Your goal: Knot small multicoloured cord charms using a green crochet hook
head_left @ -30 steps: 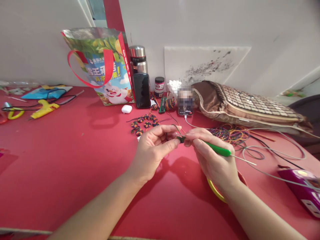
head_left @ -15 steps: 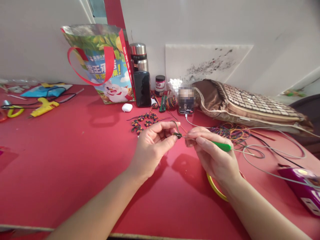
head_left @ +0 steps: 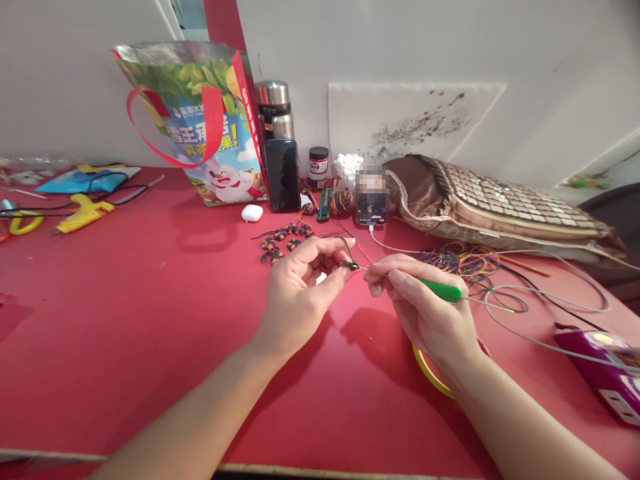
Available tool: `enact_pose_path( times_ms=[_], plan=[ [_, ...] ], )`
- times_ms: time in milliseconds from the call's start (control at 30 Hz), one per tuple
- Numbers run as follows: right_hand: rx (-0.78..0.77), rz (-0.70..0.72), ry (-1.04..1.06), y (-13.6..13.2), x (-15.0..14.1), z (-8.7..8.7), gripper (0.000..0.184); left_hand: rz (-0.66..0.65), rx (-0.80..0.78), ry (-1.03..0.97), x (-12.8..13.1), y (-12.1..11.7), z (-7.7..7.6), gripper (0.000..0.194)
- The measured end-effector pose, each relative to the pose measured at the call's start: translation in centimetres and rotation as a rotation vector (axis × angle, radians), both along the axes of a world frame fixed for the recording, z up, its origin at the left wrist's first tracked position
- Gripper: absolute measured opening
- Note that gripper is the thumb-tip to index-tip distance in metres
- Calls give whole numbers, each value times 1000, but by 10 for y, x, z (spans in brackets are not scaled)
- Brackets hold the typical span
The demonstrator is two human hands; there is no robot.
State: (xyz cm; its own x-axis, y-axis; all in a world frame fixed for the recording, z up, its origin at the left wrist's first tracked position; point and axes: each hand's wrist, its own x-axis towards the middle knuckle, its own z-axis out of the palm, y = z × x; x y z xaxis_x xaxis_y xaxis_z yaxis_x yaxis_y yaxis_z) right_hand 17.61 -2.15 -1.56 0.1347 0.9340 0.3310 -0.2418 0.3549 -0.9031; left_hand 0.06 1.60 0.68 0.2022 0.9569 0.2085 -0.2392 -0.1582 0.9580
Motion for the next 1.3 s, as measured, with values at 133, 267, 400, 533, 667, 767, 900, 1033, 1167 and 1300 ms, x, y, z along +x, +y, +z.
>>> enact_pose_path(
  times_ms=[133, 267, 400, 533, 667, 767, 900, 1033, 1167, 1300],
  plan=[
    [6, 0, -2, 0, -1, 1, 15, 97, 286, 105, 0, -1, -1, 23],
    [8, 14, 13, 0, -1, 1, 15, 140, 476, 157, 0, -2, -5, 27],
    [3, 16, 20, -1, -3, 5, 15, 152, 480, 196, -1, -5, -4, 24],
    [-6, 9, 43, -1, -5, 8, 13, 171, 469, 210, -2, -7, -3, 22],
    [-9, 11, 63, 0, -5, 8, 11, 168, 470, 192, -1, -7, -4, 23],
    [-3, 25, 71, 1, -4, 6, 12, 139, 395, 160, 0, -6, -2, 21],
    [-17, 11, 61, 0, -3, 5, 14, 77, 210, 82, 2, -5, 2, 19],
    [-57, -16, 61, -1, -3, 6, 11, 9, 48, 29, 3, -4, 4, 22],
    [-92, -19, 54, -1, -3, 7, 11, -14, -37, 4, 3, -3, 3, 23],
    [-116, -7, 75, 0, -3, 8, 11, -23, -40, 7, 3, -3, 3, 22]
  ],
)
